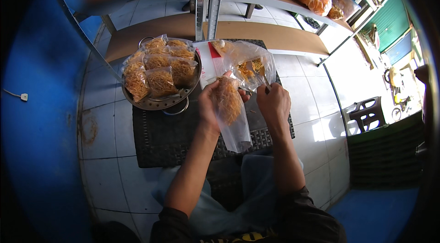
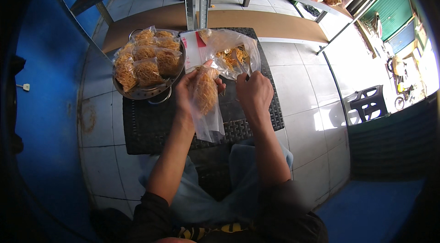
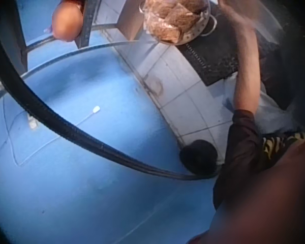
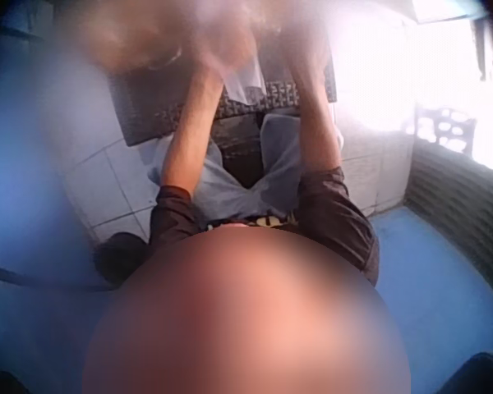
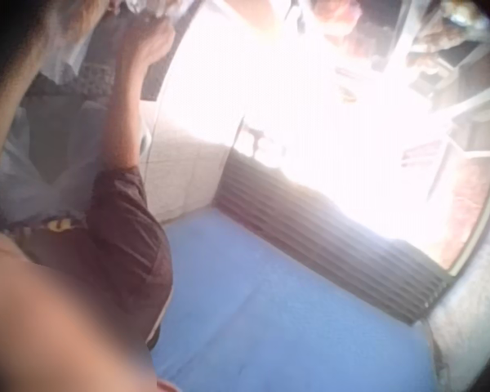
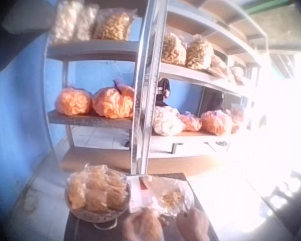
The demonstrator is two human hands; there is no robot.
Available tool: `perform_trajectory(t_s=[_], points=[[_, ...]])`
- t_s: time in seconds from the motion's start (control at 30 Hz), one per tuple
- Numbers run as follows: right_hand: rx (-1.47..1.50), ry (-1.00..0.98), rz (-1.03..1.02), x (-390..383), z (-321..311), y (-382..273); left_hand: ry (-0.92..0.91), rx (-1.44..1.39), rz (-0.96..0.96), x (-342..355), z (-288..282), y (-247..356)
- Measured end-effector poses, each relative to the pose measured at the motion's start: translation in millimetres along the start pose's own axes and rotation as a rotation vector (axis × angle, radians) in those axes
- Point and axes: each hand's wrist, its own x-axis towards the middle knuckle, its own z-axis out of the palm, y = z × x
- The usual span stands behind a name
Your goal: The person scoops crispy snack pieces from a large open bag into small clear plastic bags using a metal scoop. They hold each small bag open with one hand, fill it, then place the filled bag into a metal colander on the floor. The process repeats for multiple small bags.
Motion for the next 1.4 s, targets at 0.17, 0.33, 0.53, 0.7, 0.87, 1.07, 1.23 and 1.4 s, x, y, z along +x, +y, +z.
perform_trajectory(t_s=[0.17,0.33,0.53,0.7,0.87,1.07,1.23,1.4], points=[[-0.072,-0.116,-0.01,-10.2,17.8,-4.7,-0.025,0.056,-0.009,-0.7,-1.1,-4.8],[-0.1,-0.031,0.011,-3.4,46.5,1.9,-0.002,0.058,0.016,-2.9,2.6,-3.9],[-0.126,0.034,-0.002,9.9,61.4,10.0,-0.013,0.022,0.023,-4.0,4.5,-2.0],[-0.087,0.049,-0.035,20.3,58.3,12.9,-0.022,-0.006,0.015,-2.8,1.2,-0.3],[0.044,-0.033,-0.076,23.4,46.8,10.0,-0.022,0.013,0.02,-2.1,0.2,0.0],[0.088,-0.037,-0.131,8.5,45.7,-0.5,0.002,0.065,0.038,-5.4,2.6,0.3],[0.007,0.084,-0.073,14.0,57.5,-3.1,-0.017,0.021,0.041,-4.7,0.5,0.2],[0.015,0.142,-0.052,22.7,65.7,7.5,-0.036,-0.015,0.026,-3.8,-3.2,1.8]])
